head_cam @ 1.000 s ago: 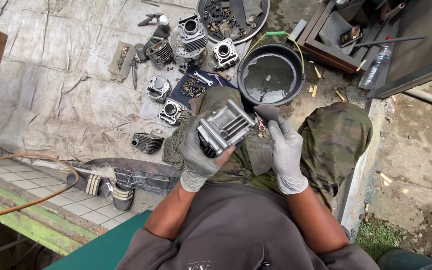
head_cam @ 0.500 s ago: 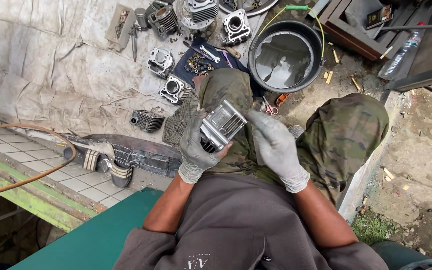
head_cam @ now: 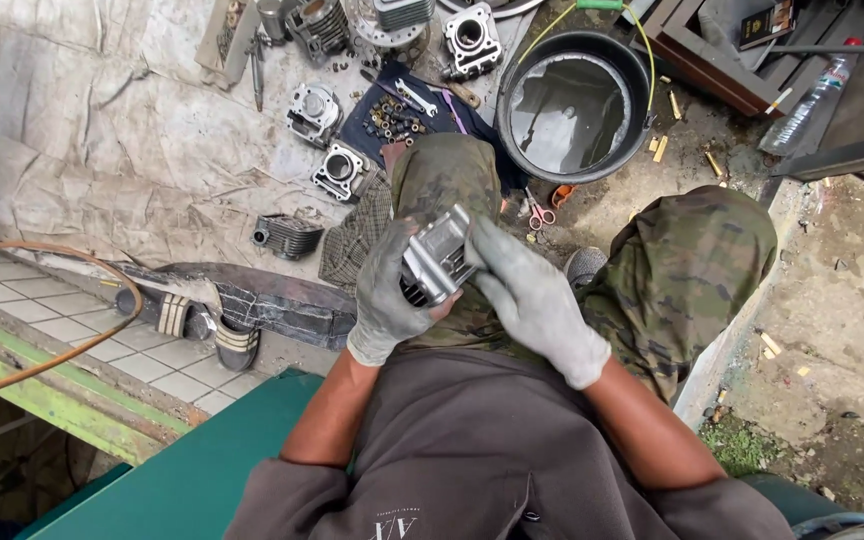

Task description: The person sits on the ground and scrubs a metal engine cylinder head with a small brush, cleaning the exterior fins and the inner bore. They rotate the part to access different sides and continue scrubbing the interior surface.

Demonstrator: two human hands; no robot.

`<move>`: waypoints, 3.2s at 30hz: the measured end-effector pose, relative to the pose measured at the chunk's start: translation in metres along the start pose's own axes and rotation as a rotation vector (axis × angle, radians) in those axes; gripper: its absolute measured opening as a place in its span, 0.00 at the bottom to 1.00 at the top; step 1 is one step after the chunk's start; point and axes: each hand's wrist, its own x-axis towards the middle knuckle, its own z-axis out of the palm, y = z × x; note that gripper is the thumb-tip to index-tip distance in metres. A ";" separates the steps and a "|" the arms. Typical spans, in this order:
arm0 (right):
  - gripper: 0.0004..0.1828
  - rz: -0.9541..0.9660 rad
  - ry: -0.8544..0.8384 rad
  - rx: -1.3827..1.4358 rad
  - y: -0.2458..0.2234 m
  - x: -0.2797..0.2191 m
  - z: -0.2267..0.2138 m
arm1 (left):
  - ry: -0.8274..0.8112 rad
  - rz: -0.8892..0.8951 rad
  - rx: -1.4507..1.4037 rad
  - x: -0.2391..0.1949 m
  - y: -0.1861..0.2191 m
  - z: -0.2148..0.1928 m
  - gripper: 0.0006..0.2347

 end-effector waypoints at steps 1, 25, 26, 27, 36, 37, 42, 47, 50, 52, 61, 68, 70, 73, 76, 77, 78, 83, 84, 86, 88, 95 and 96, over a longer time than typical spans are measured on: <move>0.30 0.004 -0.007 0.000 0.008 0.004 0.004 | 0.000 -0.008 -0.001 0.000 0.002 0.002 0.35; 0.21 0.206 0.155 0.333 0.039 0.037 0.030 | -0.772 -0.573 0.326 0.100 0.007 0.009 0.31; 0.18 0.311 0.173 0.392 0.038 0.035 0.031 | -0.772 -0.560 0.299 0.104 0.013 0.003 0.32; 0.16 0.416 0.189 0.449 0.037 0.033 0.032 | -0.772 -0.546 0.273 0.109 0.018 -0.004 0.33; 0.16 0.496 0.242 0.529 0.072 0.013 0.072 | -0.576 -0.341 0.184 0.098 0.043 -0.035 0.41; 0.16 0.493 0.238 0.529 0.068 0.016 0.067 | -0.572 -0.344 0.186 0.093 0.040 -0.038 0.41; 0.15 0.594 0.169 0.572 0.077 0.016 0.059 | -0.382 -0.318 0.171 0.066 0.014 -0.061 0.58; 0.15 0.642 0.180 0.575 0.078 0.008 0.058 | -0.268 -0.365 -0.127 -0.017 -0.030 -0.032 0.65; 0.15 0.600 0.194 0.575 0.073 0.010 0.054 | -0.114 -0.345 -0.231 -0.042 -0.050 0.000 0.62; 0.16 0.538 0.197 0.570 0.064 0.013 0.049 | 0.000 -0.299 -0.269 -0.040 -0.052 0.008 0.58; 0.21 -0.040 0.407 -0.027 0.015 0.033 0.017 | 0.063 -0.224 -0.073 -0.037 -0.039 0.025 0.46; 0.37 -0.132 -0.171 -0.682 0.023 0.028 0.002 | 0.053 -0.162 0.102 -0.040 -0.031 0.039 0.48; 0.37 -0.090 -0.180 -0.718 0.021 0.026 0.003 | 0.039 -0.144 0.120 -0.036 -0.024 0.041 0.51; 0.36 -0.227 -0.142 -0.575 0.009 0.009 0.018 | 0.041 -0.200 0.203 -0.042 -0.021 0.047 0.43; 0.36 -0.214 -0.137 -0.695 0.023 0.006 0.015 | 0.046 -0.202 0.210 -0.040 -0.016 0.048 0.45; 0.37 -0.167 -0.130 -0.711 0.033 0.007 0.012 | 0.037 -0.187 0.206 -0.033 -0.009 0.045 0.45; 0.38 -0.124 -0.120 -0.730 0.044 0.011 0.008 | 0.034 -0.167 0.201 -0.022 -0.003 0.045 0.46; 0.38 -0.064 -0.088 -0.606 0.026 -0.014 0.030 | 0.070 -0.163 0.204 -0.038 -0.015 0.049 0.44; 0.38 -0.042 -0.039 -0.583 0.028 -0.013 0.033 | 0.071 -0.146 0.222 -0.039 -0.014 0.048 0.44; 0.37 0.026 -0.019 -0.466 0.026 -0.004 0.028 | 0.100 -0.139 0.236 -0.026 -0.004 0.045 0.41; 0.37 0.086 0.006 -0.353 0.027 0.002 0.025 | 0.135 -0.125 0.248 -0.013 0.004 0.043 0.39; 0.28 0.018 0.100 -0.036 0.010 0.025 0.028 | 0.149 -0.151 0.230 -0.001 0.016 0.020 0.42; 0.27 -0.029 0.111 -0.016 0.004 0.034 0.028 | 0.166 -0.160 0.277 0.002 0.017 0.014 0.43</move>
